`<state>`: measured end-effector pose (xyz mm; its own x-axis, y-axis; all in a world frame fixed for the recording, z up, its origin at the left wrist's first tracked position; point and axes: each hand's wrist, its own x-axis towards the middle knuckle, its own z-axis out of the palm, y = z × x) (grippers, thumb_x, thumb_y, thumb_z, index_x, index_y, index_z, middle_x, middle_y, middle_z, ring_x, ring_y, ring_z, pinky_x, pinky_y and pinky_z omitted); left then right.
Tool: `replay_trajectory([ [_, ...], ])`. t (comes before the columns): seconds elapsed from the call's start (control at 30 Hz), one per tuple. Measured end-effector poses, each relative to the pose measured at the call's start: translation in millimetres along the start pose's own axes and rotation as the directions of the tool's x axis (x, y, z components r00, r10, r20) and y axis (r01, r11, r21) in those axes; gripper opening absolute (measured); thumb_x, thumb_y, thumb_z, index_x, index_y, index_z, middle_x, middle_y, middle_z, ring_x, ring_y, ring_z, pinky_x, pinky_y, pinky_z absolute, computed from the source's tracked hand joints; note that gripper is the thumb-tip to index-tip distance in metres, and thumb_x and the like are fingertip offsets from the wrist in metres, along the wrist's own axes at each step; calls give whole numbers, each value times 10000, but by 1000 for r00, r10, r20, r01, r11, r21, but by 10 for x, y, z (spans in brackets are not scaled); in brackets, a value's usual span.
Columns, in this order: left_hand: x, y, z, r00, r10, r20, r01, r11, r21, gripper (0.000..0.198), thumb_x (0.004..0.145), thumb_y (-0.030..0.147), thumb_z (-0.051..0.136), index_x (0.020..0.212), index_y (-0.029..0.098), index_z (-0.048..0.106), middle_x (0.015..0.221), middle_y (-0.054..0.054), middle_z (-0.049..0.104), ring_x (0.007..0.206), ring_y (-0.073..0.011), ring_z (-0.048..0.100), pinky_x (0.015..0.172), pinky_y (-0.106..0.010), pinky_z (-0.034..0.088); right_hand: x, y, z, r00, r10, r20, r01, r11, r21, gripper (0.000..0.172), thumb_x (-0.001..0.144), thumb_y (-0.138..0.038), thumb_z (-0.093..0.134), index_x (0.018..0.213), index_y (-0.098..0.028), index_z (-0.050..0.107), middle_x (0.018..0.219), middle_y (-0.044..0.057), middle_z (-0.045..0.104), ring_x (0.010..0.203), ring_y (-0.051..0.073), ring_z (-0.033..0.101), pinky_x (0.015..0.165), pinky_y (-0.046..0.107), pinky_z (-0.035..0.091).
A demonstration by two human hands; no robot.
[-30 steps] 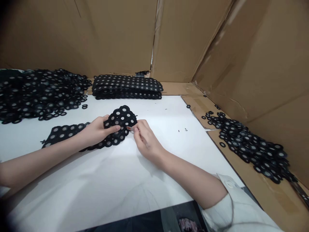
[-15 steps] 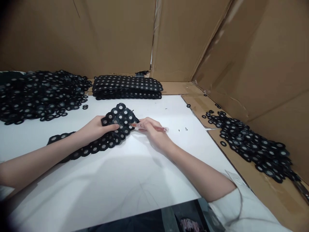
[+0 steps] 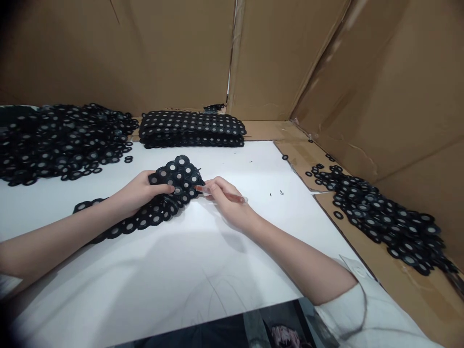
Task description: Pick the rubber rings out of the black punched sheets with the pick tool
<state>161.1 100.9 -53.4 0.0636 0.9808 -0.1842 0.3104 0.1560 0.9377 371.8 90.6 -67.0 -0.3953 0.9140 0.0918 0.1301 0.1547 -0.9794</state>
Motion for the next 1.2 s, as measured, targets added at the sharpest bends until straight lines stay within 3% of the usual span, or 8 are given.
replay_trajectory([
  [0.3, -11, -15, 90, 993, 32, -115, -40, 997, -70, 278, 569, 311, 666, 788, 151, 604, 798, -51, 674, 718, -219, 625, 636, -323, 485, -34, 14, 118, 989, -131, 62, 139, 979, -147, 180, 879, -315, 330, 890, -197, 466, 1048, 65, 509, 984, 171, 506, 818, 342, 417],
  [0.5, -44, -23, 213, 967, 45, -250, -60, 997, -53, 284, 596, 354, 656, 788, 152, 601, 786, -47, 671, 695, -209, 613, 618, -311, 478, -86, 2, 244, 975, -217, 45, 219, 912, -347, 122, 875, -253, 305, 956, -207, 384, 1058, 79, 465, 831, 151, 489, 672, 298, 414],
  [0.63, -90, -15, 243, 961, 70, -266, -92, 993, -72, 251, 628, 345, 632, 785, 153, 594, 806, -48, 672, 711, -208, 614, 631, -306, 476, -66, -20, 270, 960, -276, 49, 265, 833, -486, 85, 870, -217, 295, 913, -198, 365, 971, 76, 467, 771, 145, 454, 686, 305, 384],
  [0.77, -136, -1, 258, 966, 74, -249, -92, 994, -65, 278, 640, 369, 624, 819, 157, 600, 825, -47, 675, 755, -219, 618, 651, -314, 473, -18, -17, 287, 967, -254, 15, 225, 827, -515, 74, 872, -226, 277, 855, -202, 345, 866, 55, 476, 701, 137, 436, 639, 294, 368],
  [0.9, -154, -1, 266, 972, 110, -207, -113, 994, -3, 256, 653, 353, 609, 819, 157, 599, 844, -47, 669, 778, -219, 613, 684, -321, 468, 39, 15, 286, 972, -232, -23, 202, 889, -411, 94, 861, -259, 314, 852, -199, 385, 916, 64, 520, 763, 142, 480, 672, 300, 389],
  [1.03, -145, -36, 224, 970, 106, -219, -114, 993, -21, 267, 649, 352, 609, 844, 170, 589, 856, -43, 665, 785, -218, 611, 692, -324, 473, 106, 26, 117, 997, -79, 0, 79, 996, -44, 127, 834, -294, 374, 795, -188, 432, 930, 68, 600, 817, 140, 560, 737, 312, 427],
  [1.1, -136, -52, 195, 973, 60, -222, -78, 995, -70, 269, 644, 344, 609, 847, 169, 582, 844, -49, 663, 769, -222, 616, 677, -330, 481, 141, 29, -20, 998, -6, -57, 12, 994, 108, 138, 813, -297, 401, 749, -182, 441, 923, 69, 629, 770, 136, 594, 732, 315, 441],
  [1.2, -124, -58, 164, 975, 3, -222, -35, 990, -137, 249, 638, 315, 607, 833, 165, 573, 832, -62, 658, 756, -232, 623, 655, -341, 491, 184, 43, -182, 983, 23, -182, 10, 983, 183, 135, 793, -286, 413, 720, -179, 453, 952, 70, 640, 723, 133, 612, 711, 315, 450],
])
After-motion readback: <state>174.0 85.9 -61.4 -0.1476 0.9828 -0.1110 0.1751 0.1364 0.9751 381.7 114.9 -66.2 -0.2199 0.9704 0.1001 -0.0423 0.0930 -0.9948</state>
